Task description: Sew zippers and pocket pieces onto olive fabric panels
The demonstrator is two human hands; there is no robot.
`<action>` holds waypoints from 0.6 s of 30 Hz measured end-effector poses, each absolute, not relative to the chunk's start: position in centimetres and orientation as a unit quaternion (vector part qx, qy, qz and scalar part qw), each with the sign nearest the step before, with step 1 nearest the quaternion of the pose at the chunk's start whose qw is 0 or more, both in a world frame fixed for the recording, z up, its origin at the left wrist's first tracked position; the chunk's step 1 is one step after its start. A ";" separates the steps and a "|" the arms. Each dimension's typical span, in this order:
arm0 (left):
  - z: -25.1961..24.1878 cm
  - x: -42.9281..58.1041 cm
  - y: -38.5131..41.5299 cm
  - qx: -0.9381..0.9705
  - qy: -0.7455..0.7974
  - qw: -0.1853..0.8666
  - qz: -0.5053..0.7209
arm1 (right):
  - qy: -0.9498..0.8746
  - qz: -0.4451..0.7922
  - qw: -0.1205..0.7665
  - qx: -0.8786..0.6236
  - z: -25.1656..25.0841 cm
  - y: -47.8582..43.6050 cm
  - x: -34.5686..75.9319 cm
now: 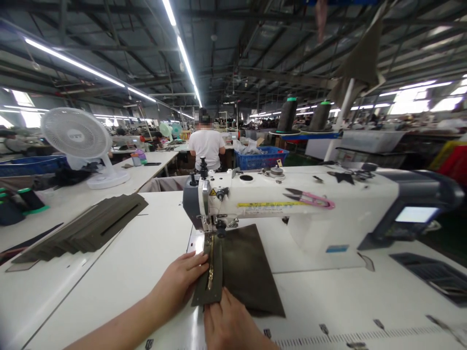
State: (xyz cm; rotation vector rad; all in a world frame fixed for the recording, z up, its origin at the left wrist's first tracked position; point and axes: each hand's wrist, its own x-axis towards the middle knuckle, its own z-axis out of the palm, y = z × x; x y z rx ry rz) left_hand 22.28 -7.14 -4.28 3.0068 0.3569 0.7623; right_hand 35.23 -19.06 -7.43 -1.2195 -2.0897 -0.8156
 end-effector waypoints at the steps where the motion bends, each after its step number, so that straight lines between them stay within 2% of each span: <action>1: -4.5 22.4 -7.2 0.963 0.110 0.000 0.248 | -0.776 -0.317 0.302 -0.453 -7.6 -19.0 35.2; 5: -5.0 22.9 -7.0 0.961 0.093 -0.020 0.261 | -0.756 -0.342 0.336 -0.446 -8.4 -18.6 35.3; 18: -4.6 24.4 -4.5 0.961 0.101 -0.034 0.257 | -0.765 -0.305 0.319 -0.469 -9.3 -15.9 37.1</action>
